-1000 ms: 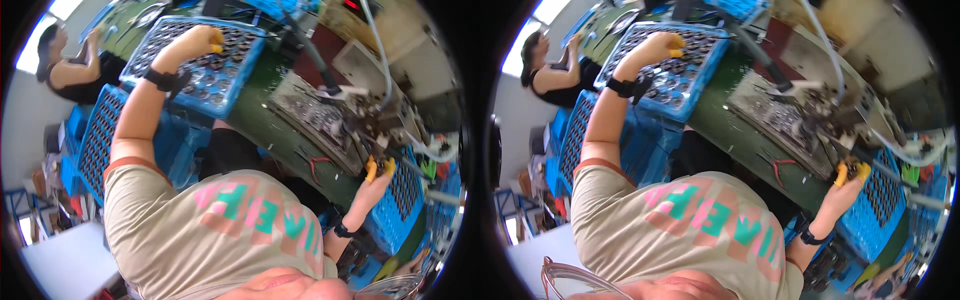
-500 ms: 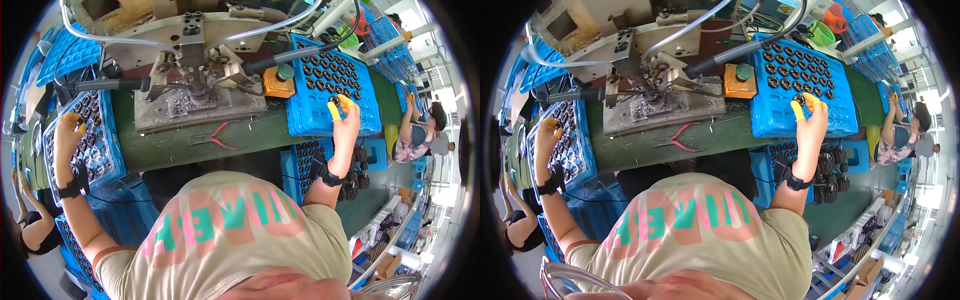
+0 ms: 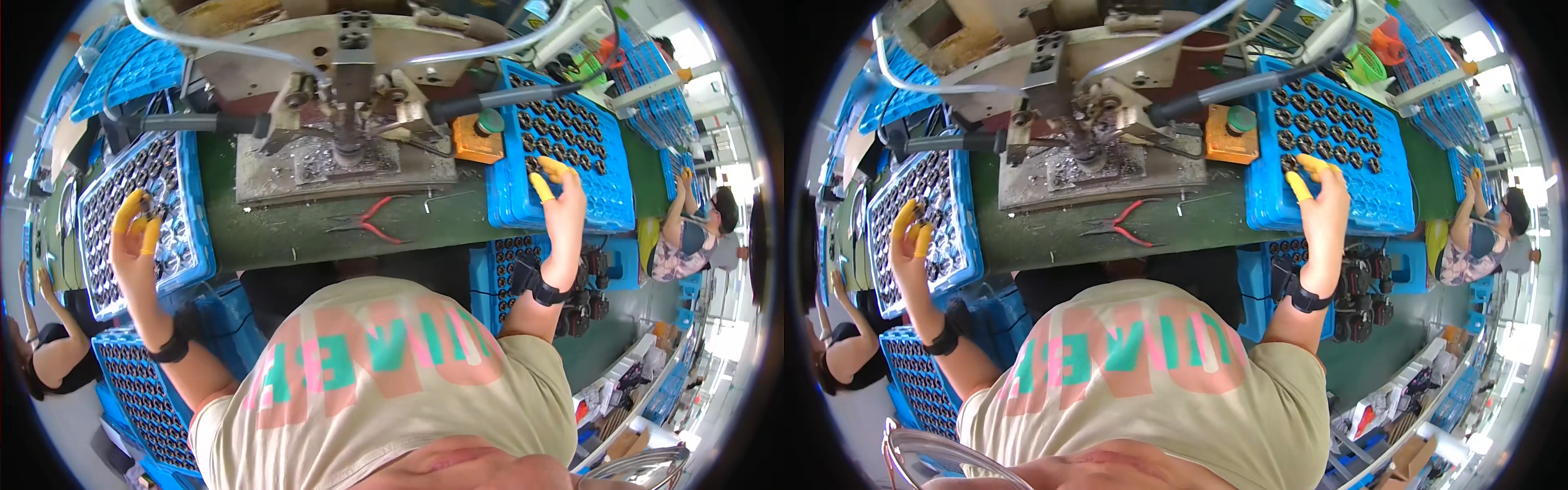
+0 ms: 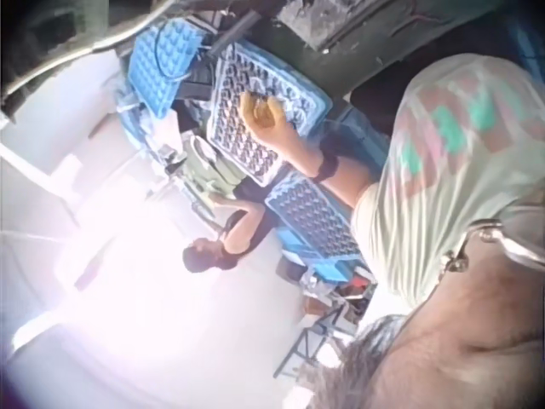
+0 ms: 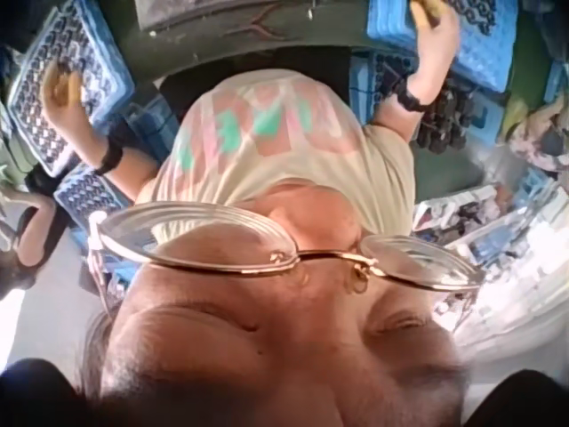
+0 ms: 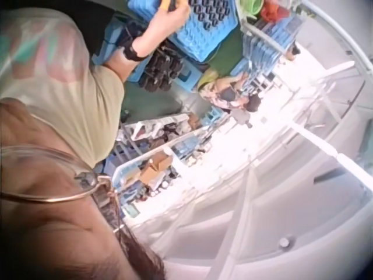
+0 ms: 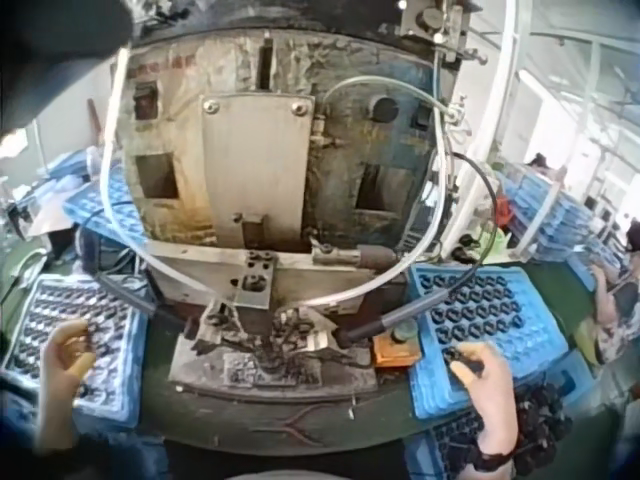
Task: Assembling small electronic components into plastic housings using an assembly machine.
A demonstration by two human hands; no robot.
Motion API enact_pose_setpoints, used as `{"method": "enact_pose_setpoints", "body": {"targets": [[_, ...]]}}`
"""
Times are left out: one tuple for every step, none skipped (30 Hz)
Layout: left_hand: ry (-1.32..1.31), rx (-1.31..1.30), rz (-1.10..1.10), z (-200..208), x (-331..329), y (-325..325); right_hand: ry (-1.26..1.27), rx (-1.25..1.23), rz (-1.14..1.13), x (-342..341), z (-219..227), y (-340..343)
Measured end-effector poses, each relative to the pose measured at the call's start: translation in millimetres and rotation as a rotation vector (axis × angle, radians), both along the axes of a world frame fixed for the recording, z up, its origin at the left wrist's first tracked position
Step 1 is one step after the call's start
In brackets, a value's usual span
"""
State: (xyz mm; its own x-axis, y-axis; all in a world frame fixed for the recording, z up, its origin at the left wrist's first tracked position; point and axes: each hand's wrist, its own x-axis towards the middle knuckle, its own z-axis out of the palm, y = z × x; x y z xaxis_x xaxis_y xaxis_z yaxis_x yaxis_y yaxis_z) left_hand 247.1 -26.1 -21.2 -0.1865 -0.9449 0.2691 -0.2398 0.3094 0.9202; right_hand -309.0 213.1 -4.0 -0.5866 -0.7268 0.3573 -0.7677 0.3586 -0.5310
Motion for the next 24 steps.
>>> {"method": "enact_pose_setpoints", "body": {"targets": [[0.007, -0.051, -0.004, -6.6, -5.2, 4.3, 0.047, 0.011, 0.027, -4.9, -2.9, 0.7], [0.017, -0.048, 0.012, -12.3, -15.6, 9.8, 0.034, -0.017, 0.006, -3.2, -1.8, 0.6], [-0.028, -0.049, 0.057, -9.2, -31.8, 17.4, 0.009, -0.047, -0.003, -0.7, -1.3, 0.8], [-0.162, -0.081, 0.093, -6.3, -48.4, 22.2, 0.042, -0.13, -0.027, 0.7, -0.8, 3.5], [-0.236, -0.207, 0.151, -2.1, -68.2, 25.3, 0.064, -0.217, -0.044, 4.1, -1.6, 4.9], [-0.051, -0.178, 0.092, -11.9, -78.5, 20.8, 0.162, -0.277, -0.104, 12.0, 1.6, 8.1], [-0.16, -0.197, 0.097, -10.7, -78.9, 23.5, 0.247, -0.328, -0.144, 18.8, 1.9, 1.8], [-0.257, -0.252, 0.132, -6.4, -80.8, 31.5, 0.24, -0.458, -0.054, 28.2, -4.9, -6.0], [-0.285, -0.289, 0.139, -5.4, -83.0, 32.1, 0.247, -0.584, -0.003, 41.5, -7.8, -9.0], [-0.254, -0.31, 0.144, -5.7, -85.3, 34.0, 0.264, -0.58, 0.051, 56.8, -12.0, -12.2], [-0.238, -0.305, 0.146, -2.8, -84.6, 36.6, 0.281, -0.576, 0.101, 71.7, -16.3, -16.6], [-0.252, -0.328, 0.145, -1.9, -85.1, 36.9, 0.359, -0.567, 0.21, 81.5, -24.6, -22.3], [-0.265, -0.351, 0.143, -1.7, -84.6, 37.3, 0.416, -0.505, 0.285, 94.9, -28.6, -29.0], [-0.249, -0.357, 0.144, -1.6, -83.9, 38.2, 0.415, -0.473, 0.362, 105.7, -32.2, -37.2], [-0.253, -0.355, 0.154, -2.6, -84.6, 38.9, 0.415, -0.44, 0.432, 115.0, -38.7, -43.8], [-0.25, -0.381, 0.151, -3.8, -85.2, 39.6, 0.37, -0.426, 0.457, 125.3, -45.4, -49.3], [-0.244, -0.404, 0.145, -5.6, -86.0, 39.6, 0.327, -0.407, 0.478, 133.1, -53.0, -53.1], [-0.239, -0.419, 0.146, -8.2, -86.7, 39.2, 0.296, -0.381, 0.486, 136.0, -63.8, -54.8], [-0.238, -0.417, 0.148, -8.6, -87.2, 39.1, 0.352, -0.325, 0.482, 139.6, -65.9, -55.9], [-0.239, -0.423, 0.145, -8.2, -87.4, 38.9, 0.323, -0.341, 0.49, 139.1, -67.4, -56.8], [-0.24, -0.43, 0.141, -8.0, -87.3, 38.9, 0.293, -0.357, 0.497, 138.1, -68.2, -57.4], [-0.238, -0.427, 0.14, -8.3, -87.0, 39.2, 0.295, -0.353, 0.497, 138.2, -67.8, -58.0], [-0.252, -0.429, 0.143, -8.4, -87.0, 39.3, 0.301, -0.322, 0.487, 138.2, -67.1, -58.8], [-0.266, -0.43, 0.147, -8.5, -87.0, 39.4, 0.307, -0.291, 0.477, 138.4, -66.4, -59.5]]}}
